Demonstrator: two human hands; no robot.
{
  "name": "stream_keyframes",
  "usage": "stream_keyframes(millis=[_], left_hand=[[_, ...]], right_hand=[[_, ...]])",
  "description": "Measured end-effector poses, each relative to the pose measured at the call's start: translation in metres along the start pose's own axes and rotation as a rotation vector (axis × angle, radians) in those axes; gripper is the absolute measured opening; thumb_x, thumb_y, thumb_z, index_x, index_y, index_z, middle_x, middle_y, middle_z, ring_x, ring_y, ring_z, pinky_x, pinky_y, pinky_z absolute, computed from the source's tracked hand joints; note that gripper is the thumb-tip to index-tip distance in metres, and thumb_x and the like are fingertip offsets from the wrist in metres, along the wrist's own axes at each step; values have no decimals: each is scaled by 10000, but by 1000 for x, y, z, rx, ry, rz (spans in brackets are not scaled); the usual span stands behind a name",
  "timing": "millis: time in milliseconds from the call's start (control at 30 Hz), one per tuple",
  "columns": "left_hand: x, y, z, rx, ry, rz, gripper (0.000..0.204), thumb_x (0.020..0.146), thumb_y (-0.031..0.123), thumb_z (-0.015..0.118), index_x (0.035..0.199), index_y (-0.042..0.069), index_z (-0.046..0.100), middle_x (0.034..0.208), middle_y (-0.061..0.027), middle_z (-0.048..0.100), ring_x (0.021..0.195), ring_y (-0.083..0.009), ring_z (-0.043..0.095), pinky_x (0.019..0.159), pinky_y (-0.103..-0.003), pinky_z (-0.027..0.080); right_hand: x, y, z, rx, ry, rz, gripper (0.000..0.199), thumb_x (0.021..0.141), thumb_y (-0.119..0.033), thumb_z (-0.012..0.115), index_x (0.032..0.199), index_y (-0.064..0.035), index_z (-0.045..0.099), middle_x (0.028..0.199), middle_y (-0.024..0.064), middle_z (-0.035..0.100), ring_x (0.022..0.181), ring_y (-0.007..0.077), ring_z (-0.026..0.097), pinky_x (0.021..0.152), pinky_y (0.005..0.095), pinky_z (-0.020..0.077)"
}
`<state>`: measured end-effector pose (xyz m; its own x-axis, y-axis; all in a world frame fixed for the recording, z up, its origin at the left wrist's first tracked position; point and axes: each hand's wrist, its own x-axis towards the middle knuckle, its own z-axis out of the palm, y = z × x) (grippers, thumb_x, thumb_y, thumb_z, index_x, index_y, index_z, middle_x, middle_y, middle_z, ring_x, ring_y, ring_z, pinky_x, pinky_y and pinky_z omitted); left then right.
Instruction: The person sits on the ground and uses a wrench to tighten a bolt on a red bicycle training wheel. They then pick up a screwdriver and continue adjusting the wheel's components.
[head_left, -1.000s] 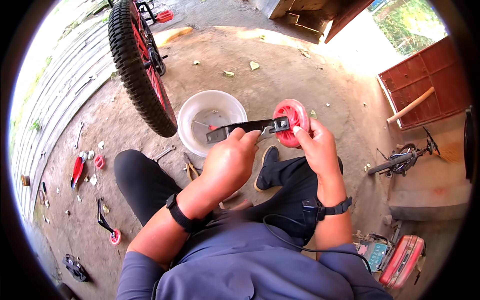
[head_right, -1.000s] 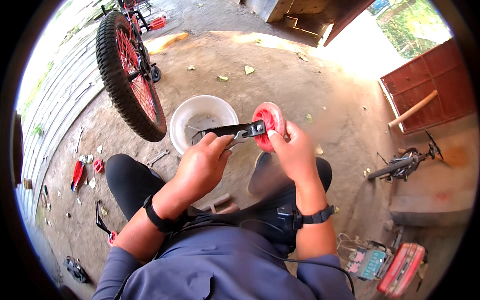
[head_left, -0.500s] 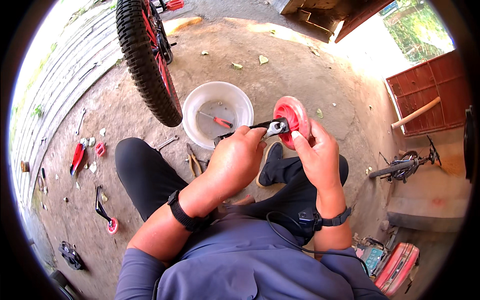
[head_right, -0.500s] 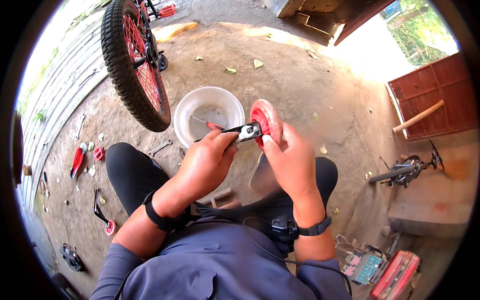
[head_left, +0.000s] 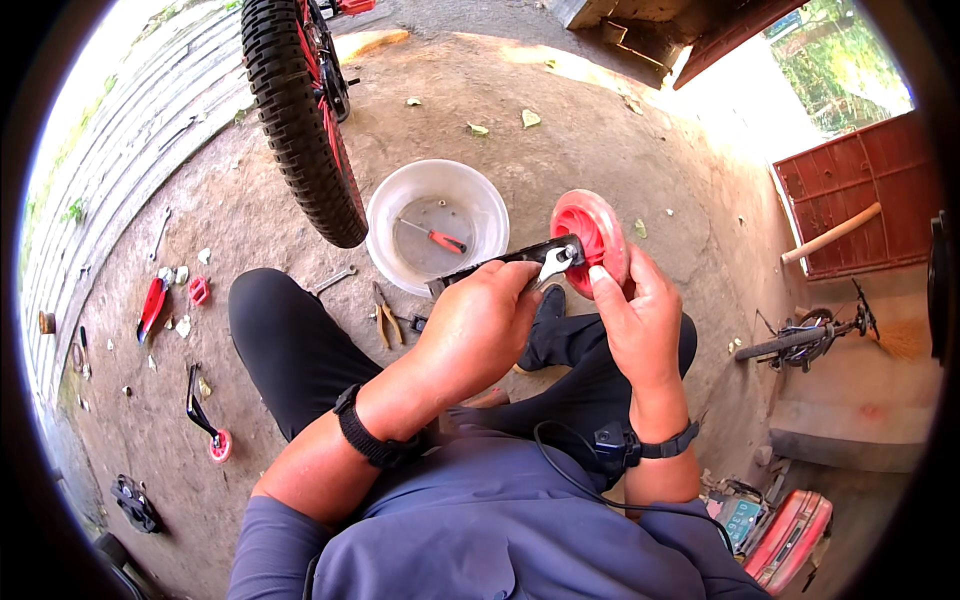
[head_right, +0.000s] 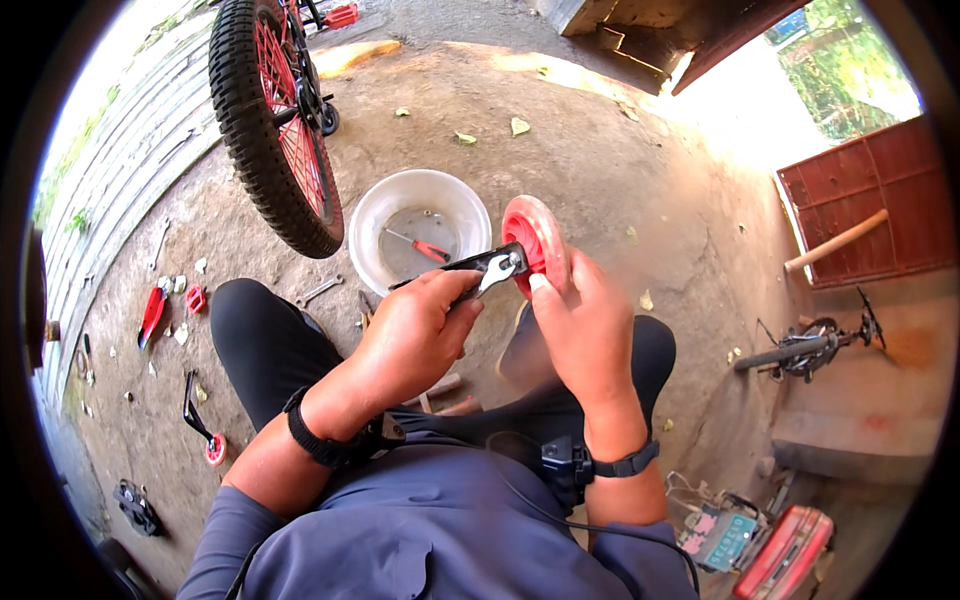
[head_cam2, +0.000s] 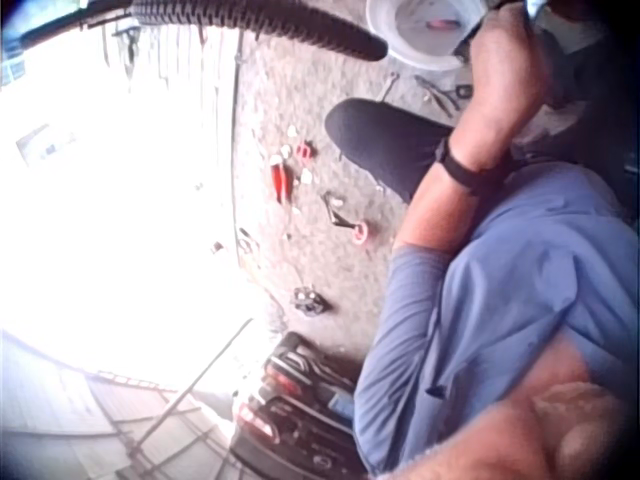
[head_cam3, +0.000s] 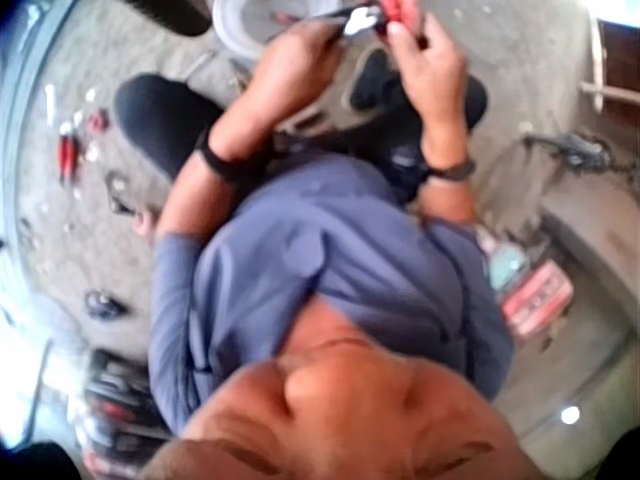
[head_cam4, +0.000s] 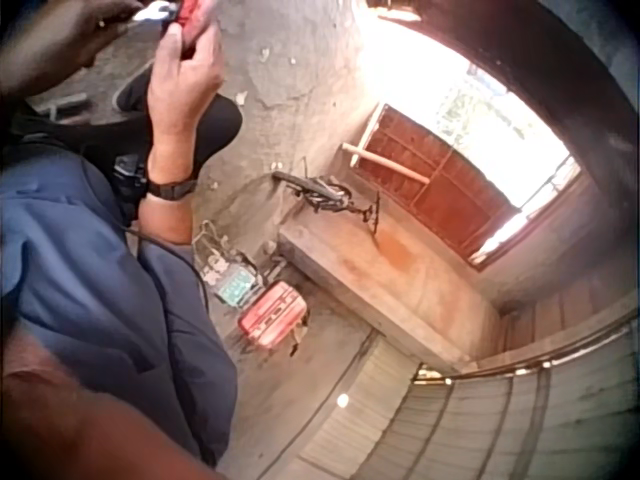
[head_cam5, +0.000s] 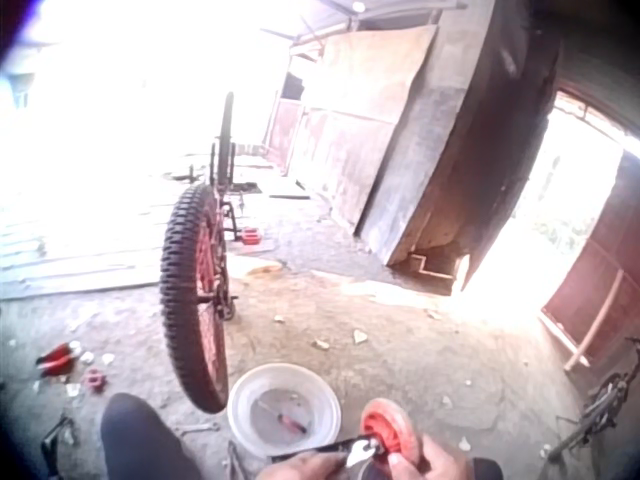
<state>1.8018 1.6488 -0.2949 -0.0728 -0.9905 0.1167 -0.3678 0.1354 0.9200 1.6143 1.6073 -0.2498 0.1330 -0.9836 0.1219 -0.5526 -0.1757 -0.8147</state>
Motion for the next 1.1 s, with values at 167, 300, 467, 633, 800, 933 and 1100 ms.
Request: stream_keyframes(millis=[167, 300, 467, 633, 800, 933, 1100], left_hand=[[-2, 1, 0, -73, -22, -43, 280, 971, 80, 651, 1220, -47, 639, 934, -164, 664, 626, -200, 674, 601, -360, 531], [-4, 2, 0, -82, -17, -48, 288, 969, 79, 654, 1225, -50, 635, 940, -167, 668, 631, -204, 680, 603, -359, 534], [-4, 8, 0, -71, 5, -38, 291, 956, 73, 661, 1219, -49, 636, 959, -188, 675, 694, -272, 702, 643, -390, 549], [-5, 12, 1, -9, 40, 4, 282, 936, 87, 656, 1193, -30, 643, 1023, -236, 673, 944, -435, 666, 807, -479, 542], [-1, 24, 1, 7, 68, 37, 268, 931, 98, 667, 1174, -15, 651, 1007, -224, 673, 917, -432, 668, 785, -477, 545], [-7, 19, -9, 98, 62, 48, 258, 923, 108, 676, 1160, 7, 658, 966, -206, 663, 846, -434, 664, 731, -493, 543], [-16, 10, -14, 243, 16, 19, 266, 909, 113, 691, 1162, 33, 670, 919, -179, 651, 785, -419, 666, 682, -500, 544]], right_hand=[[-3, 7, 1, 2, 20, -77, 345, 902, -117, 637, 1215, 25, 666, 1009, 171, 724, 915, 250, 697, 838, 356, 539], [-5, 10, 1, 25, 43, -140, 343, 915, -104, 641, 1227, 38, 656, 1006, 155, 723, 902, 226, 682, 834, 347, 537], [-7, 12, 2, 101, 42, -165, 326, 945, -93, 650, 1235, 58, 646, 1027, 123, 729, 920, 169, 665, 836, 326, 533], [-9, 15, 1, 144, 40, -171, 327, 942, -89, 666, 1238, 46, 650, 1038, 133, 732, 922, 170, 668, 841, 331, 535], [-18, 17, 8, 61, 32, -103, 302, 938, -116, 681, 1211, 12, 671, 996, 153, 726, 903, 215, 692, 831, 350, 540], [-12, 14, 4, 22, 26, -149, 296, 945, -128, 678, 1200, 20, 671, 975, 154, 723, 871, 223, 691, 801, 350, 540], [-14, 12, -3, -46, 15, -101, 293, 942, -136, 679, 1189, 22, 675, 975, 177, 719, 872, 267, 699, 796, 358, 539]])
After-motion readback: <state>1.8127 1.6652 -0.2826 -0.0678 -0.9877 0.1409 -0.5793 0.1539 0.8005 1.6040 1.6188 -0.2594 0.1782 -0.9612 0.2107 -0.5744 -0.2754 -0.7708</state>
